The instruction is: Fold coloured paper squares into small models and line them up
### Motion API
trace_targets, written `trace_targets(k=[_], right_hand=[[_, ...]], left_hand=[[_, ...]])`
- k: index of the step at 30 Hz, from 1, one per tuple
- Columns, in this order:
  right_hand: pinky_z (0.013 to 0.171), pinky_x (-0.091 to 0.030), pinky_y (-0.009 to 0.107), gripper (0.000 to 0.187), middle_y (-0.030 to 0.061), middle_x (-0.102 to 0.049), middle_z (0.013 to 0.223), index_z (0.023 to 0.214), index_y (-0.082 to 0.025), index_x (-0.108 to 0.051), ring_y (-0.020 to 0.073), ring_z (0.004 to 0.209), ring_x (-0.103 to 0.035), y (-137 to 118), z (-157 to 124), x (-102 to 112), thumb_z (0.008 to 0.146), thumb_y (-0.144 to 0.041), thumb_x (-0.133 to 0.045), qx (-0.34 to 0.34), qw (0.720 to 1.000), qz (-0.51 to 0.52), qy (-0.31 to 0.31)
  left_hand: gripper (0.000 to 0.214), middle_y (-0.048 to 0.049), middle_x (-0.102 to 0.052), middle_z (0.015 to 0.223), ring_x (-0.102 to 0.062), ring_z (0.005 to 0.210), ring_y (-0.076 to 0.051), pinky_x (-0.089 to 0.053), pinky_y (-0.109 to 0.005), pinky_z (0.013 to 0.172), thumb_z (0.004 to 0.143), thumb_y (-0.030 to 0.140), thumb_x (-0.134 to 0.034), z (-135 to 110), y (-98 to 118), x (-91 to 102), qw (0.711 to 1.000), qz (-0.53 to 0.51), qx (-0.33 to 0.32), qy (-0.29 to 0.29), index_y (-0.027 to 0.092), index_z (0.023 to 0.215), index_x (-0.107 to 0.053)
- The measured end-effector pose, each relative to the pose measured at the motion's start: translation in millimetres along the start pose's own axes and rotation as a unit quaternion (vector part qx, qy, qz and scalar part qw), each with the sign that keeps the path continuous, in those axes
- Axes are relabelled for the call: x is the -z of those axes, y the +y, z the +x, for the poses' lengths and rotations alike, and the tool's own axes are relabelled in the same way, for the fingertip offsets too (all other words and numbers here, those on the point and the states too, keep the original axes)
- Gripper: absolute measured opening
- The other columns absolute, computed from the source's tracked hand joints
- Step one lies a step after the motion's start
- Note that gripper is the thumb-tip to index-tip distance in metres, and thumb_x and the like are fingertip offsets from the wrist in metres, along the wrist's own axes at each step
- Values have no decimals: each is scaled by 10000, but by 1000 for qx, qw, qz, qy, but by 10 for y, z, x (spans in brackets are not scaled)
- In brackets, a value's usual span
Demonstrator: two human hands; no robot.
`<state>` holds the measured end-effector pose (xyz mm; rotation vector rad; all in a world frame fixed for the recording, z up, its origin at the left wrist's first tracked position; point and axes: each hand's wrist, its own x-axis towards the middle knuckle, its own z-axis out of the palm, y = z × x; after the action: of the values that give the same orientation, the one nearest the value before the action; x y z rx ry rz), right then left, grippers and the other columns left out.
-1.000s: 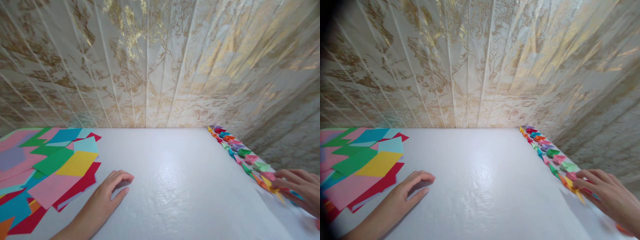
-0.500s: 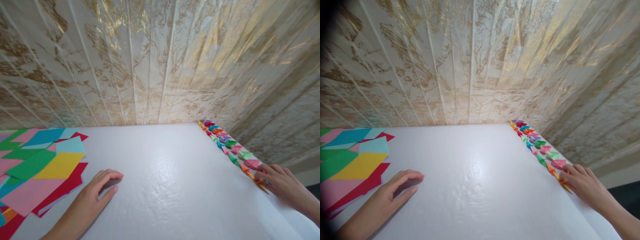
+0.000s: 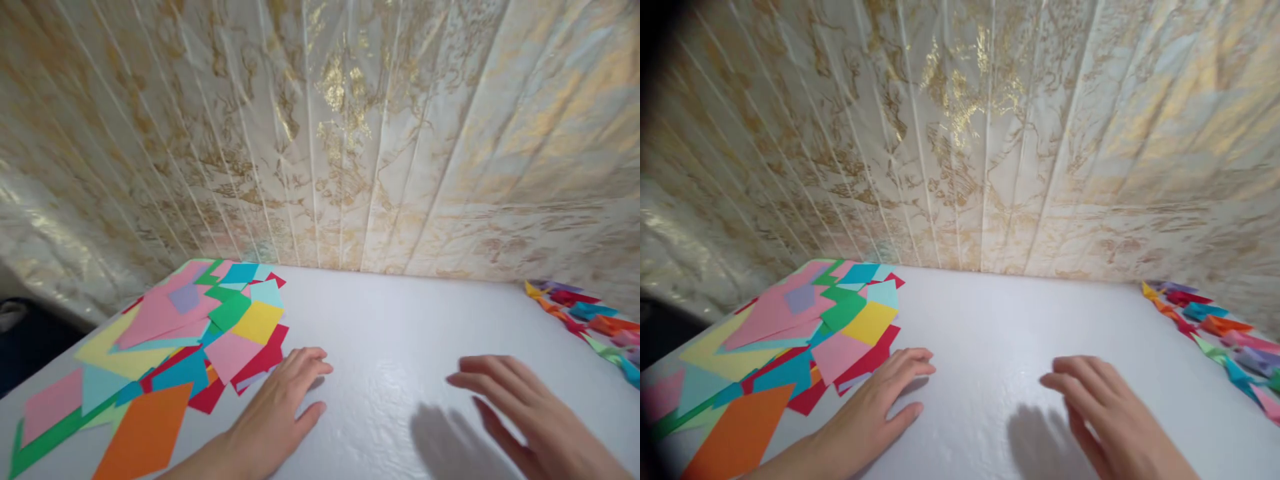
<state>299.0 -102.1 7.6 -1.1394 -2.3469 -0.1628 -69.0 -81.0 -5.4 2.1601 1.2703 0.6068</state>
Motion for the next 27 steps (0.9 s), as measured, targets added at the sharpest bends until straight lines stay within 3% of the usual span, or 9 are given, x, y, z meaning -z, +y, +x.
trace_targets(k=[3, 5, 8, 10, 14, 19, 23, 27], right_hand=[[724, -585, 354, 406, 85, -690, 1043, 1162, -290, -611, 238, 911, -661, -482, 644, -436, 863, -54, -473, 37, 992, 114, -49], [768, -578, 342, 466, 81, -677, 1053, 1142, -260, -609, 224, 922, -652, -653, 895, -656, 807, 15, -438, 39, 982, 172, -61], [834, -560, 335, 496, 74, -658, 1066, 1114, -237, -594, 210, 962, -638, -711, 1038, -901, 750, 58, -430, -8, 961, 267, -77], [860, -548, 340, 507, 58, -654, 1043, 1085, -238, -586, 203, 969, -632, -683, 1034, -1004, 721, 75, -421, -55, 944, 315, -80], [849, -540, 342, 478, 50, -650, 1014, 1056, -243, -586, 205, 953, -627, -626, 965, -1061, 741, 71, -411, -81, 931, 344, -85], [822, -550, 344, 449, 68, -651, 1031, 1059, -242, -593, 214, 938, -623, -634, 960, -1030, 779, 52, -403, -43, 942, 322, -85], [823, -553, 352, 418, 80, -641, 1050, 1065, -239, -591, 219, 951, -613, -641, 972, -1040, 815, 34, -397, -27, 944, 317, -88], [829, -552, 361, 400, 81, -634, 1048, 1062, -240, -590, 222, 955, -607, -638, 974, -1051, 835, 23, -392, -26, 943, 317, -94]], left_hand=[[348, -72, -590, 1332, -507, 1287, -260, -397, -438, 1116, 830, 265, -550, 131, -296, 422, 994, 31, 69, 72, 260, 1173, -606], [365, -102, -600, 1309, -524, 1260, -287, -388, -486, 1107, 864, 352, -516, 253, -531, 810, 989, 44, 109, 89, 228, 1201, -584], [461, -99, -620, 1288, -575, 1195, -296, -451, -440, 1042, 764, 411, -645, 413, -829, 1322, 989, 50, 138, 38, 224, 1183, -603], [541, -87, -626, 1278, -588, 1183, -288, -474, -389, 1009, 691, 391, -724, 505, -956, 1521, 988, 57, 145, -8, 230, 1195, -609], [592, -78, -580, 1340, -556, 1229, -287, -466, -354, 1006, 714, 381, -739, 743, -1107, 1659, 983, 92, 150, -49, 238, 1264, -574], [342, -92, -607, 1269, -578, 1174, -280, -477, -441, 1006, 866, 307, -713, 1014, -1344, 1826, 961, 172, 199, -82, 173, 1167, -619], [327, -94, -615, 1245, -641, 1050, -248, -558, -456, 879, 969, 343, -622, 938, -1484, 1887, 936, 206, 254, -128, 162, 1240, -594], [342, -95, -611, 1252, -641, 1052, -249, -561, -451, 878, 966, 344, -626, 787, -1509, 1779, 924, 217, 286, -135, 167, 1255, -585]])
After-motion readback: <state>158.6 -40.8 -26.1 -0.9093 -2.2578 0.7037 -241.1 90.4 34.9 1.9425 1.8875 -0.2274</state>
